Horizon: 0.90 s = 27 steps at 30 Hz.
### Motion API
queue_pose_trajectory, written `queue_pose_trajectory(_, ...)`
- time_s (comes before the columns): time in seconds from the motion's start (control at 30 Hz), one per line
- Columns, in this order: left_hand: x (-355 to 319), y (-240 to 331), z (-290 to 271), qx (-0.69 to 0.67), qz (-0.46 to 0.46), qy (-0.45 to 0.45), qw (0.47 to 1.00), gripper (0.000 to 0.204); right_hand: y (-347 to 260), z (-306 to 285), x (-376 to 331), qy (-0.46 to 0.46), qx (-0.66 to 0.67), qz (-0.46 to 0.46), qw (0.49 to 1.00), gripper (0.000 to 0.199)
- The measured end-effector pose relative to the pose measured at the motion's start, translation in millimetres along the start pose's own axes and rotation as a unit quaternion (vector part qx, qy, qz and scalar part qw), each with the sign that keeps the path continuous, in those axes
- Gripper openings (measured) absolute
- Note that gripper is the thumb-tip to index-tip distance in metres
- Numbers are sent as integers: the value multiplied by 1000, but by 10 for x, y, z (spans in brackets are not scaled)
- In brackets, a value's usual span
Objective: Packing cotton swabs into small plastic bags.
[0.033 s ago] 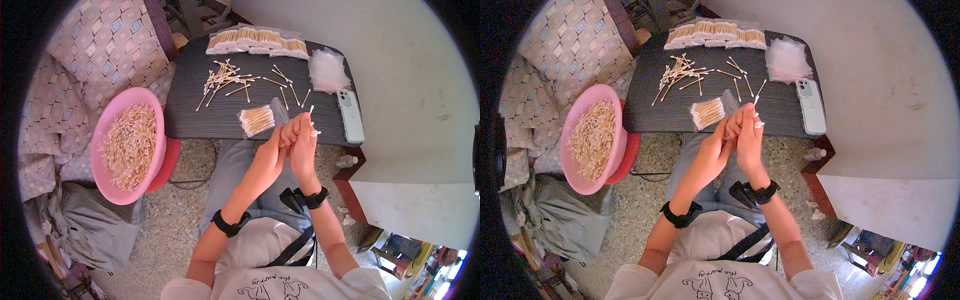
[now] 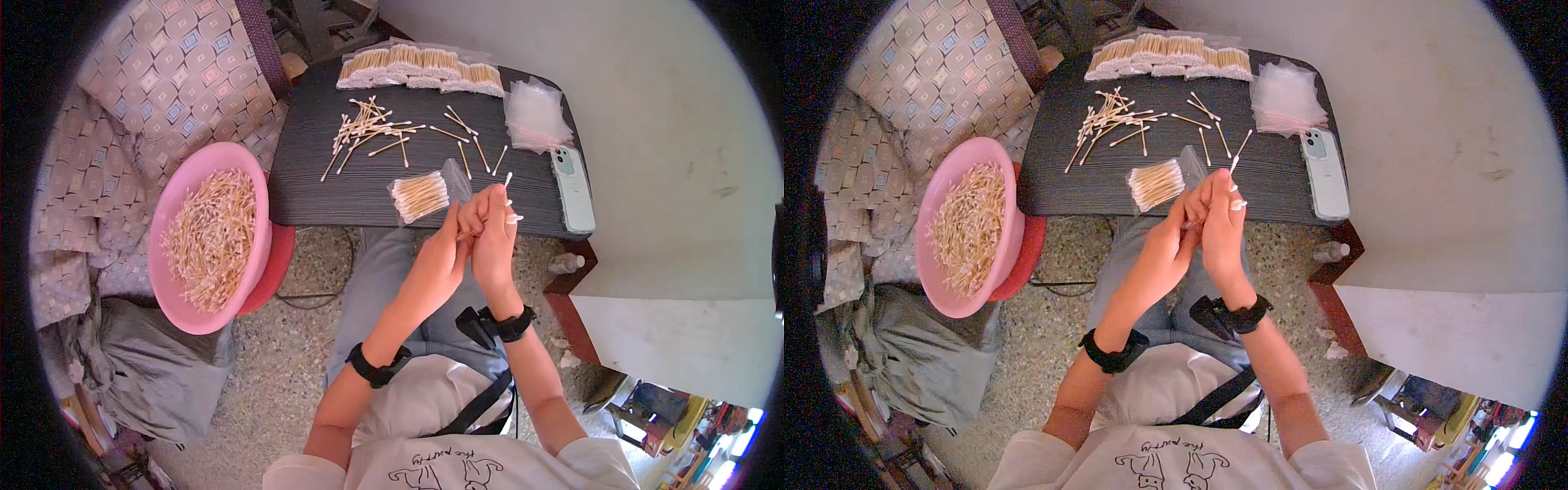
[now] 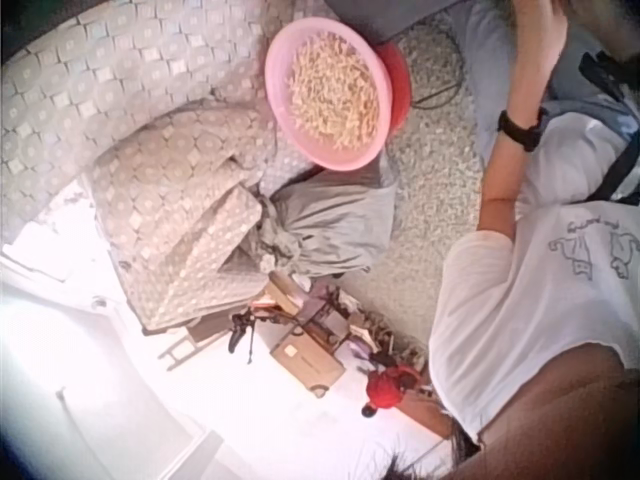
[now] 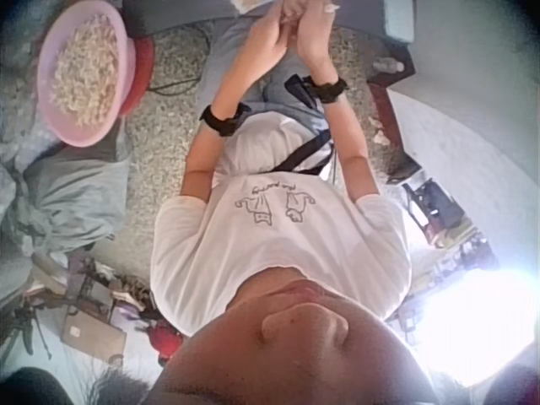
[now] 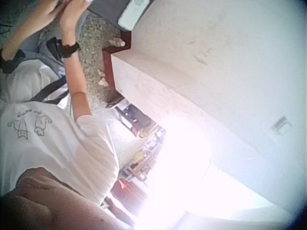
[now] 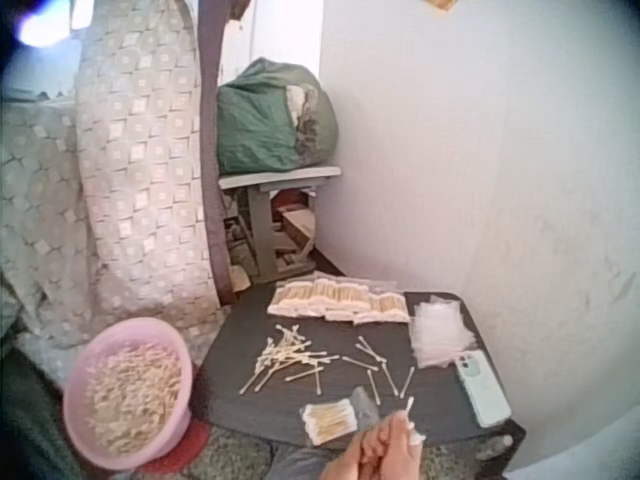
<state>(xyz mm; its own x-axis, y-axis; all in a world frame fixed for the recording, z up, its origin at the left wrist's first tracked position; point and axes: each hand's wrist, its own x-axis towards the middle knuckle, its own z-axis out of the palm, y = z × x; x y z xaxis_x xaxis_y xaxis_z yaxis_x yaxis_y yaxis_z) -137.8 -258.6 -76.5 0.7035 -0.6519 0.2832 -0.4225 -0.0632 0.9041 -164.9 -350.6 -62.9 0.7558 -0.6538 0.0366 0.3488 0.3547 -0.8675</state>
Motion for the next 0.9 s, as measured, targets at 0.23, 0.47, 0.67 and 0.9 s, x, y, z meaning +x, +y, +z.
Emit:
queue_pose_trajectory(0.23,-48,55,-61,60,-16,-65,996,26,-56,54,-87,-6,-59,-1,998,36)
queue_pose_trajectory(0.47,-51,-3,-102,3,-9,-58,998,17,-26,100,-102,-46,-65,31,996,37)
queue_pose_trajectory(0.67,-31,53,-122,-102,-50,-39,993,16,-44,89,-94,-82,-109,74,988,40)
queue_pose_trajectory(0.9,-44,59,-144,-129,-81,-73,986,18,-116,169,-95,-62,-136,13,989,36)
